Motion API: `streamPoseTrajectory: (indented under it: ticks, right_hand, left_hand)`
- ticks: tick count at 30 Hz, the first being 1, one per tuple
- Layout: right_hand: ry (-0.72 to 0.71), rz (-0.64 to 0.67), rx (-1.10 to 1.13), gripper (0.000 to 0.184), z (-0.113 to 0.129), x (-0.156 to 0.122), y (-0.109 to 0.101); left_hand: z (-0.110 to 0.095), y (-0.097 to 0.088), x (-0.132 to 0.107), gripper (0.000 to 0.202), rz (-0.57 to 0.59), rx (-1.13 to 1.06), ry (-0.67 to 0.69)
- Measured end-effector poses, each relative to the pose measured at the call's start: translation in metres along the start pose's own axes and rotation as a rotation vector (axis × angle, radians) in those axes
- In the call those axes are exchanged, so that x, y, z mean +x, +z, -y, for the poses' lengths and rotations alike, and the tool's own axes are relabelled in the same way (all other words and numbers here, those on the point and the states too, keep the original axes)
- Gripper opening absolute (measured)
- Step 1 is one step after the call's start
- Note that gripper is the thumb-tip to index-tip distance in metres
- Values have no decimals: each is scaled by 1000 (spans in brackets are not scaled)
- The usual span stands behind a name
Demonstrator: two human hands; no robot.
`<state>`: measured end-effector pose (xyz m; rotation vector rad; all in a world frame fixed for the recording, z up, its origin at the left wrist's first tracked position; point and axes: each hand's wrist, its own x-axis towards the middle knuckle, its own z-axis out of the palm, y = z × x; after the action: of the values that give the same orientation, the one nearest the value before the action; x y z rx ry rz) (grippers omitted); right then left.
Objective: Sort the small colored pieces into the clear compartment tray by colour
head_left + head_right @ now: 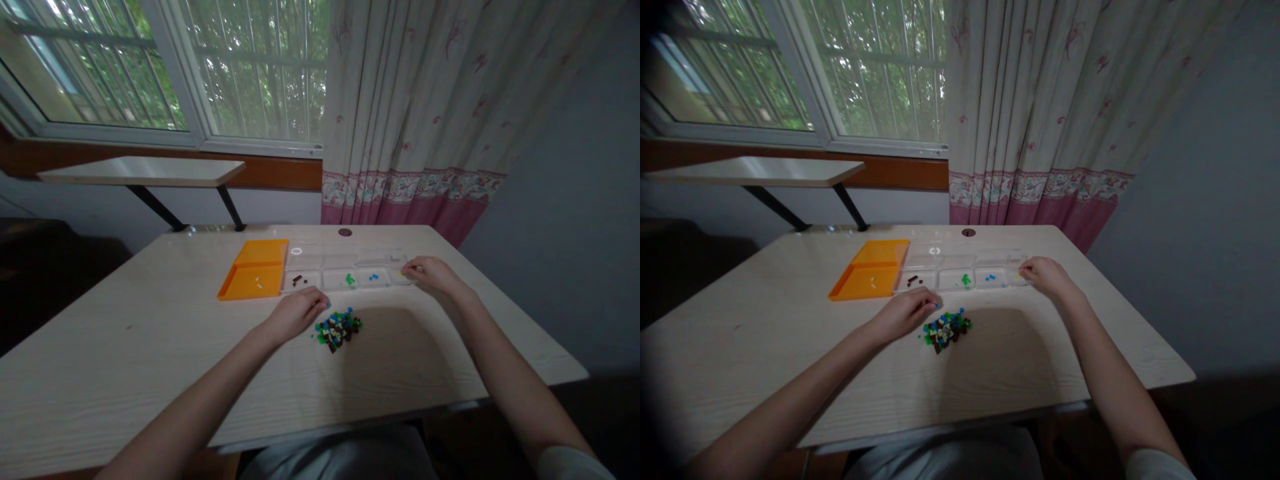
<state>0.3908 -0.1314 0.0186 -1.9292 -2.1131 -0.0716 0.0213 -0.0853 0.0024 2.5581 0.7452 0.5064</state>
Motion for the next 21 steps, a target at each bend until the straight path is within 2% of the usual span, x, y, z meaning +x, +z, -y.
streamPoseTrajectory:
  ticks: [4,9,12,15,21]
  right_hand:
    - [-145,-151,94,23,35,-1,1]
    - [-382,-256,293,19,109,-7,28]
    - [-457,-281,397,21,141,-12,42]
    - [-424,-280,434,19,153,-15,48]
    - [-402,-266,402,17,152,-18,52]
  left_hand:
    - [-3,1,3,22,-41,-95,-25]
    - [-10,5,8,21,-69,-230,-49]
    - [-15,8,9,22,-68,-275,-71]
    - [-17,9,10,22,-76,-304,-65]
    - [-17,11,10,23,-48,-326,-42]
